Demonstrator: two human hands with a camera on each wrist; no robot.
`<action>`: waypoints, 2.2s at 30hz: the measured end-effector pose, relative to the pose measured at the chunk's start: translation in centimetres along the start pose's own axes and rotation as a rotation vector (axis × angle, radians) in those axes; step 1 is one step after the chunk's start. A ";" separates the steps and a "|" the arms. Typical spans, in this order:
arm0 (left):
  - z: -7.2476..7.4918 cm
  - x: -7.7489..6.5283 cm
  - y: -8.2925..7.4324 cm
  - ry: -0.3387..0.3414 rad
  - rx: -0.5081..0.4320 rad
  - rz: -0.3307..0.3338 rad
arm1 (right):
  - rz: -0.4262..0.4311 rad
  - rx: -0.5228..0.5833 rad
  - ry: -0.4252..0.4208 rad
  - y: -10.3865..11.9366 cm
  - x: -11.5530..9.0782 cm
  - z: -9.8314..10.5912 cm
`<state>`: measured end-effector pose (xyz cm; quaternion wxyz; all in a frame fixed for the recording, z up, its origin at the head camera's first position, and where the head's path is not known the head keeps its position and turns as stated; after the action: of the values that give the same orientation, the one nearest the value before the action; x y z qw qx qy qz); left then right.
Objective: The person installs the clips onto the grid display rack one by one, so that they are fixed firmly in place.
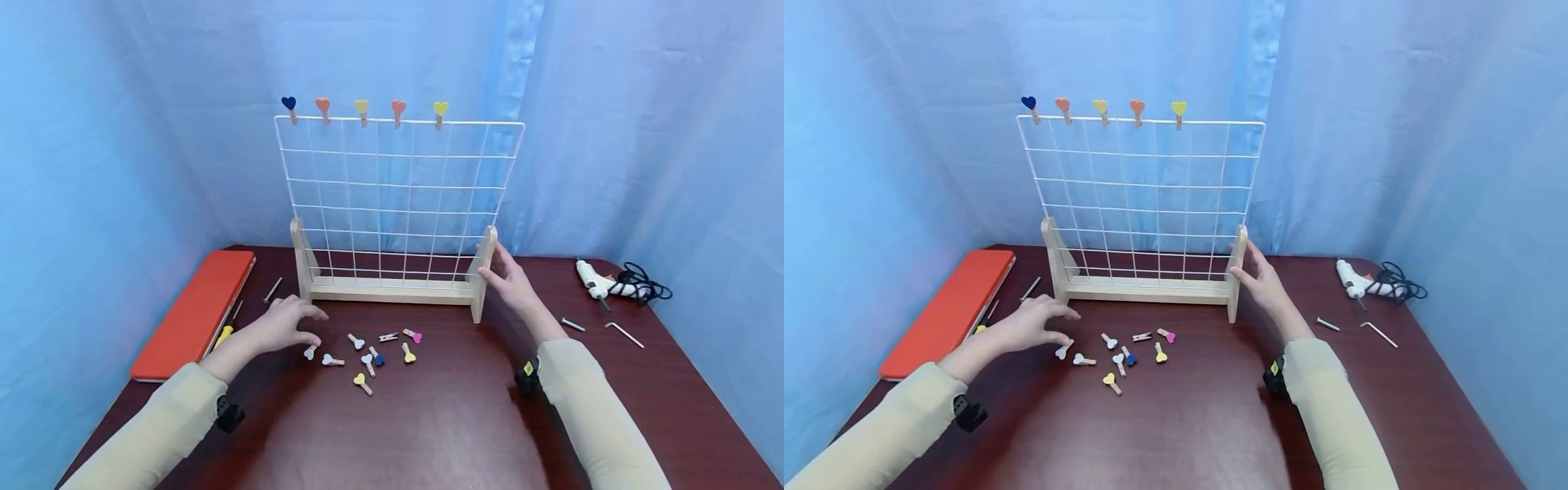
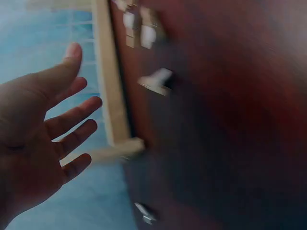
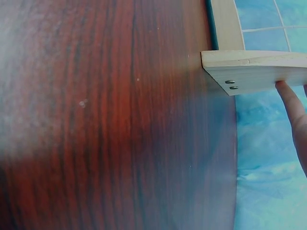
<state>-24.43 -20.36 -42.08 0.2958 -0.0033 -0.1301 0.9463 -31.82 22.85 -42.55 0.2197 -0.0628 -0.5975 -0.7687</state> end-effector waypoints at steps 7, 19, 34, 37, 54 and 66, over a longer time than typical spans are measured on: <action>-2.8 -0.9 1.1 0.078 -0.014 0.060 | -0.008 -0.022 0.001 0.1 -0.2 0.2; -3.7 -0.9 0.8 0.018 -0.065 0.086 | 0.001 0.012 -0.003 -0.4 -0.1 0.0; 0.9 1.3 -1.2 -0.215 -0.185 0.015 | 0.014 0.004 0.006 -0.5 -0.3 -0.1; 3.3 2.4 -2.4 -0.309 -0.203 -0.004 | 0.015 0.009 0.009 -0.4 -0.3 -0.1; 15.8 10.2 -11.4 -0.516 -0.394 -0.178 | 0.018 -0.003 0.003 -0.2 -0.2 0.2; 21.6 15.3 -16.0 -0.546 -0.503 -0.175 | 0.017 -0.002 0.010 -0.1 -0.2 0.0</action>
<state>-29.96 -4.40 -16.11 0.3199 0.1874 -0.4322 0.8220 -31.70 22.94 -42.66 0.2289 -0.0644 -0.5951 -0.7677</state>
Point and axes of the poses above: each hand's wrist, its own x-axis towards the middle knuckle, its own z-axis out of the back of the hand, y = z × x, the point moved 1 cm from there along x, towards the middle knuckle, and after that the axes turned 2 degrees about x, right-handed, at the moved point
